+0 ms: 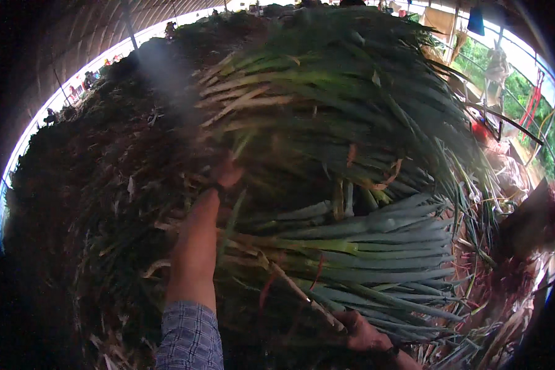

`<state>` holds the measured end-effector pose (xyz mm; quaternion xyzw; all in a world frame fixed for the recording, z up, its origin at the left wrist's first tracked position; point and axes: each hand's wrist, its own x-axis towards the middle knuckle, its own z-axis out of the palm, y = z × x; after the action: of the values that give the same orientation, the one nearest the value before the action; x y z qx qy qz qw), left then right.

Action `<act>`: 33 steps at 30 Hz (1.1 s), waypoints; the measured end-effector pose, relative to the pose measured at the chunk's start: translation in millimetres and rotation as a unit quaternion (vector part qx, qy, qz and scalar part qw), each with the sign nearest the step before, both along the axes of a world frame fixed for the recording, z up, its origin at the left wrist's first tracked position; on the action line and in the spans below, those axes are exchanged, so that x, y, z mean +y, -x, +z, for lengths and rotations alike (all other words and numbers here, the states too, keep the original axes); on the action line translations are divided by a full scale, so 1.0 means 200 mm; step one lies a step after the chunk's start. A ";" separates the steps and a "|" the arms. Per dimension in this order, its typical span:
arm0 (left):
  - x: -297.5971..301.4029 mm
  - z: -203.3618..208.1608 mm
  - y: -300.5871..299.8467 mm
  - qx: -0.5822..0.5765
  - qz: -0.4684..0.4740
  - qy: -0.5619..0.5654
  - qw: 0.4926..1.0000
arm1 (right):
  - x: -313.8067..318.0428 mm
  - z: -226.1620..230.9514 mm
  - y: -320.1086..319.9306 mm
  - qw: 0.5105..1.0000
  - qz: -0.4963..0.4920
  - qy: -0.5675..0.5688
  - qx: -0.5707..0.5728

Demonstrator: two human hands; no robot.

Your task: Cleaning and peeling green onions or leeks in an agricultural setting.

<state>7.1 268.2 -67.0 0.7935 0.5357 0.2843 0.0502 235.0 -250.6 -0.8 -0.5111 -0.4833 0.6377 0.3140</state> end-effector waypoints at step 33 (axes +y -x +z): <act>-2.08 1.20 1.46 0.343 -0.088 -0.127 0.927 | -0.28 0.11 0.12 0.978 -0.175 -0.106 0.047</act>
<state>-285.9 -148.1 172.2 0.8863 0.4078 0.0552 -0.2126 210.1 -305.6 21.7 -0.5210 -0.4362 0.5410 0.4955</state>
